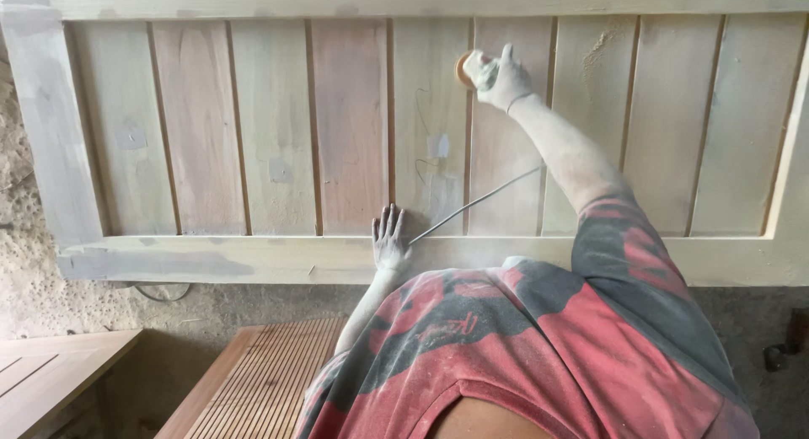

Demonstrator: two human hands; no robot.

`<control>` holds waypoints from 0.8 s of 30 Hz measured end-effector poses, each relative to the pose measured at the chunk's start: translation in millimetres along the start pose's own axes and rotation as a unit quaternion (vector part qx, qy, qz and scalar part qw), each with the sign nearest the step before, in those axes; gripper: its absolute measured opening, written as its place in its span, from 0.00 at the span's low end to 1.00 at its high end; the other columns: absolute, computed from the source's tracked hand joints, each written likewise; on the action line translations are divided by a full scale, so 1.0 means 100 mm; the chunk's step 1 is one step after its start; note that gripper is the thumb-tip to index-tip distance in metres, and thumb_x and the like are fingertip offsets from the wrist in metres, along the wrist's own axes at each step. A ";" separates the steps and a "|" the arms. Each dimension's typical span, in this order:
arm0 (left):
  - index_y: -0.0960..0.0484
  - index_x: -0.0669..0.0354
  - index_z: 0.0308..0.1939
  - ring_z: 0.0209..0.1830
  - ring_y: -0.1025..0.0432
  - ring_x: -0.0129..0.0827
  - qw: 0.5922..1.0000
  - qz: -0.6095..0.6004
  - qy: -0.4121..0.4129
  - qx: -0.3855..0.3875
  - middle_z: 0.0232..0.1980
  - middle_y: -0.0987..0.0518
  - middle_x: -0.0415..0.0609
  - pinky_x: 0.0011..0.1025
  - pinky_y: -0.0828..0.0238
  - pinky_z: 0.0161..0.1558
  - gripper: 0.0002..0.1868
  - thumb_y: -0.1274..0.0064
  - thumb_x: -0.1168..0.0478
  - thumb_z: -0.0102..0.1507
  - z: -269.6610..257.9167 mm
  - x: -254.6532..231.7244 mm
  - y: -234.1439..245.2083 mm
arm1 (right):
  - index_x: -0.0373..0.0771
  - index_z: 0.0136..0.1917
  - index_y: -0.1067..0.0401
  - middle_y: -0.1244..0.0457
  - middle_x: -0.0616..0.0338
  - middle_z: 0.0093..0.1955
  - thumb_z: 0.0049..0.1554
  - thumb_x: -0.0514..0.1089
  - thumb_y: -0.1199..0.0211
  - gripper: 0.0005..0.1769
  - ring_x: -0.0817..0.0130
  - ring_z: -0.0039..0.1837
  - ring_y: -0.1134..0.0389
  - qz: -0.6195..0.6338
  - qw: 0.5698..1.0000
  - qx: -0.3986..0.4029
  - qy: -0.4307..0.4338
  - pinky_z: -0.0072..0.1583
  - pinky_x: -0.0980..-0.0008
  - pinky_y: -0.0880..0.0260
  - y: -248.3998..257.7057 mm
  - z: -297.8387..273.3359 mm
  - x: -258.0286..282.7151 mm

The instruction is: The person uses an orbital sander to smooth the surface of a large wooden panel. They move the sander systematically across the panel's surface, covering different sections to even out the wood grain.

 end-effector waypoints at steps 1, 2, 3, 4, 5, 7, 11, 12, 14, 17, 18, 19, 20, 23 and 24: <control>0.42 0.49 0.77 0.83 0.56 0.45 1.000 -0.011 0.009 0.016 0.83 0.48 0.53 0.51 0.64 0.79 0.49 0.42 0.57 0.52 0.00 0.00 0.00 | 0.26 0.79 0.58 0.36 0.36 0.61 0.41 0.54 0.21 0.67 0.43 0.62 0.32 -0.005 1.000 0.002 -0.010 0.64 0.54 0.28 0.00 0.14 0.01; 0.42 0.49 0.78 0.84 0.56 0.43 1.000 0.000 0.009 0.013 0.83 0.47 0.52 0.50 0.64 0.79 0.49 0.42 0.58 0.52 0.01 0.00 -0.01 | 0.25 0.79 0.59 0.36 0.36 0.61 0.41 0.54 0.20 0.69 0.43 0.63 0.32 0.000 1.000 -0.010 -0.007 0.65 0.54 0.30 0.00 0.26 0.02; 0.41 0.48 0.78 0.84 0.55 0.42 1.000 0.010 0.009 0.010 0.83 0.47 0.50 0.49 0.63 0.80 0.48 0.43 0.58 0.53 0.02 0.00 -0.01 | 0.25 0.80 0.61 0.36 0.36 0.62 0.41 0.55 0.19 0.71 0.43 0.63 0.32 0.005 1.000 -0.021 -0.004 0.67 0.55 0.31 -0.01 0.37 0.05; 0.41 0.47 0.79 0.85 0.55 0.41 1.000 0.021 0.010 0.009 0.84 0.46 0.49 0.48 0.63 0.81 0.48 0.44 0.59 0.53 0.01 0.01 -0.01 | 0.24 0.81 0.63 0.36 0.36 0.63 0.41 0.55 0.19 0.73 0.43 0.64 0.33 0.010 0.999 -0.031 -0.002 0.68 0.55 0.32 -0.04 0.43 0.06; 0.40 0.48 0.78 0.85 0.55 0.42 1.000 0.008 0.010 0.011 0.83 0.46 0.50 0.49 0.63 0.80 0.47 0.44 0.58 0.53 0.00 0.03 -0.02 | 0.26 0.81 0.63 0.36 0.37 0.63 0.41 0.56 0.18 0.73 0.44 0.64 0.33 0.008 0.999 -0.036 -0.011 0.68 0.55 0.32 -0.07 0.50 0.09; 0.40 0.49 0.77 0.84 0.56 0.42 1.000 -0.019 0.008 0.016 0.83 0.47 0.50 0.49 0.64 0.80 0.46 0.45 0.57 0.54 -0.02 0.05 -0.03 | 0.29 0.82 0.62 0.37 0.38 0.65 0.41 0.58 0.17 0.74 0.45 0.65 0.33 0.004 0.998 -0.047 -0.031 0.67 0.55 0.32 -0.10 0.57 0.10; 0.38 0.49 0.79 0.86 0.56 0.42 1.000 -0.006 -0.013 -0.028 0.84 0.46 0.50 0.49 0.64 0.81 0.38 0.50 0.58 0.63 0.01 0.05 -0.05 | 0.30 0.79 0.64 0.37 0.43 0.66 0.36 0.58 0.15 0.77 0.48 0.65 0.34 0.027 0.994 -0.077 -0.074 0.65 0.56 0.33 0.00 0.63 0.08; 0.38 0.50 0.78 0.85 0.57 0.43 0.999 -0.014 -0.014 -0.029 0.84 0.46 0.51 0.50 0.64 0.80 0.36 0.51 0.57 0.64 -0.02 0.05 -0.05 | 0.30 0.78 0.64 0.37 0.43 0.65 0.36 0.58 0.15 0.77 0.48 0.64 0.33 0.031 0.993 -0.083 -0.080 0.64 0.57 0.33 0.00 0.58 0.07; 0.38 0.51 0.78 0.85 0.57 0.43 0.999 -0.024 -0.016 -0.029 0.83 0.46 0.52 0.51 0.64 0.80 0.35 0.51 0.57 0.65 -0.06 0.05 -0.05 | 0.31 0.78 0.62 0.35 0.45 0.63 0.39 0.58 0.17 0.73 0.50 0.62 0.31 0.043 0.992 -0.078 -0.088 0.65 0.58 0.31 -0.01 0.46 0.06; 0.38 0.53 0.77 0.85 0.57 0.44 0.999 -0.028 -0.018 -0.025 0.83 0.46 0.53 0.52 0.65 0.80 0.35 0.51 0.57 0.64 0.05 0.08 -0.05 | 0.30 0.78 0.58 0.31 0.47 0.58 0.43 0.55 0.21 0.64 0.49 0.59 0.28 0.038 0.996 -0.061 -0.055 0.63 0.57 0.28 -0.09 0.22 0.15; 0.38 0.52 0.77 0.85 0.57 0.44 0.999 -0.028 -0.015 -0.016 0.83 0.46 0.54 0.52 0.65 0.80 0.36 0.51 0.58 0.63 0.02 0.08 -0.06 | 0.28 0.77 0.58 0.32 0.43 0.56 0.41 0.55 0.20 0.66 0.46 0.56 0.29 0.016 0.998 -0.055 -0.025 0.60 0.55 0.28 -0.18 0.02 0.17; 0.39 0.52 0.77 0.85 0.57 0.44 1.000 -0.028 -0.013 -0.006 0.83 0.47 0.54 0.52 0.65 0.80 0.37 0.51 0.58 0.62 0.00 0.08 -0.06 | 0.26 0.75 0.58 0.33 0.39 0.54 0.39 0.54 0.18 0.67 0.43 0.54 0.29 -0.005 0.999 -0.049 0.006 0.57 0.53 0.27 -0.26 -0.18 0.21; 0.40 0.53 0.78 0.85 0.57 0.44 0.999 -0.026 -0.017 -0.010 0.84 0.47 0.54 0.52 0.65 0.80 0.39 0.50 0.59 0.61 -0.07 0.08 -0.07 | 0.26 0.75 0.56 0.32 0.40 0.52 0.42 0.53 0.20 0.63 0.43 0.52 0.28 -0.002 1.000 -0.027 0.009 0.56 0.52 0.26 -0.35 -0.40 0.26; 0.45 0.55 0.81 0.86 0.58 0.43 0.999 -0.028 -0.019 -0.011 0.85 0.48 0.53 0.51 0.65 0.81 0.47 0.48 0.60 0.56 -0.03 0.10 -0.06 | 0.25 0.79 0.52 0.31 0.42 0.51 0.57 0.49 0.30 0.49 0.45 0.50 0.26 0.029 0.994 -0.018 0.104 0.53 0.51 0.23 -0.51 -1.20 0.46; 0.47 0.55 0.81 0.86 0.58 0.43 0.999 -0.034 -0.008 0.004 0.84 0.48 0.53 0.51 0.66 0.81 0.51 0.47 0.60 0.53 0.00 0.10 -0.04 | 0.27 0.78 0.51 0.31 0.41 0.51 0.52 0.50 0.28 0.52 0.44 0.49 0.27 0.005 0.993 0.039 0.115 0.51 0.50 0.24 -0.50 -1.45 0.50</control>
Point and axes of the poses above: each hand's wrist, its own z-axis towards the middle knuckle, its own y-axis out of the back of the hand, x = y × z, the point moved 1 cm from there along z, towards the middle knuckle
